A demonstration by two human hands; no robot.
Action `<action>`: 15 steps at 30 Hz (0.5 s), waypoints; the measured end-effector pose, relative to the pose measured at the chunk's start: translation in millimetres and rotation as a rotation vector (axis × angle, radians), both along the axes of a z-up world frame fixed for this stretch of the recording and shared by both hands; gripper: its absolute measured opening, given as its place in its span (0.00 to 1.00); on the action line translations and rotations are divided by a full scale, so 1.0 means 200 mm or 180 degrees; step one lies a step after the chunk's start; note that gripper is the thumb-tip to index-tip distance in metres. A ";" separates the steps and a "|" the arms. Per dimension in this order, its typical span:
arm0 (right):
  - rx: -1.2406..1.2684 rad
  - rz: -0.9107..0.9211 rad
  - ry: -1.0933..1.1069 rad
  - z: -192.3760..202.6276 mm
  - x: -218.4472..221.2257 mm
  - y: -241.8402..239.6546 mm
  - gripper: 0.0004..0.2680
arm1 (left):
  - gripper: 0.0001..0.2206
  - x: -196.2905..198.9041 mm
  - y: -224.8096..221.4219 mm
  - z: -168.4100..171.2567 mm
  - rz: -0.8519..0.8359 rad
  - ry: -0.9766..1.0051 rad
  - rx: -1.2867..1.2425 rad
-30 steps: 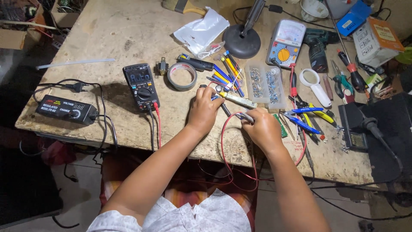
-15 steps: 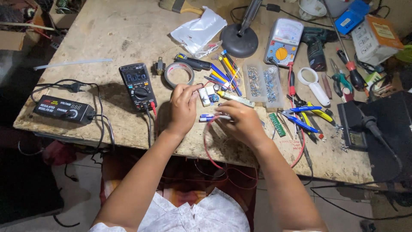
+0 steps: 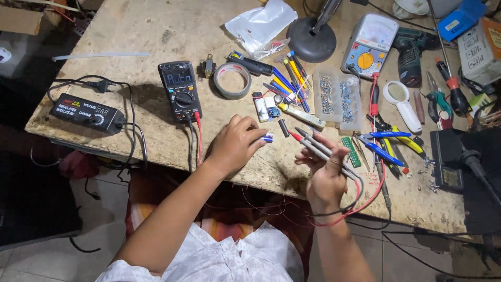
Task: Testing electronic components with a multimeter and assembling a small handheld device at a repair bench.
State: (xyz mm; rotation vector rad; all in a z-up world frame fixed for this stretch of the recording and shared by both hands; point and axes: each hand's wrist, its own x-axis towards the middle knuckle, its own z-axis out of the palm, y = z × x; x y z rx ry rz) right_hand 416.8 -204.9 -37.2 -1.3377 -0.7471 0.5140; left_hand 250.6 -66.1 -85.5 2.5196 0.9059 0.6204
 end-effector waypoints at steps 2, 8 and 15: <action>0.0028 0.0325 0.1146 -0.06 -0.04 0.04 0.24 | 0.09 0.00 0.01 -0.07 0.0175 0.0028 0.0638; 0.0068 0.0291 0.0384 -0.18 -0.12 0.09 0.13 | 0.06 -0.02 0.09 -0.29 0.0720 -0.0189 0.1270; 0.0094 0.0186 0.0581 -0.22 -0.11 0.11 0.14 | 0.13 -0.03 0.11 -0.30 0.0988 -0.0748 0.0957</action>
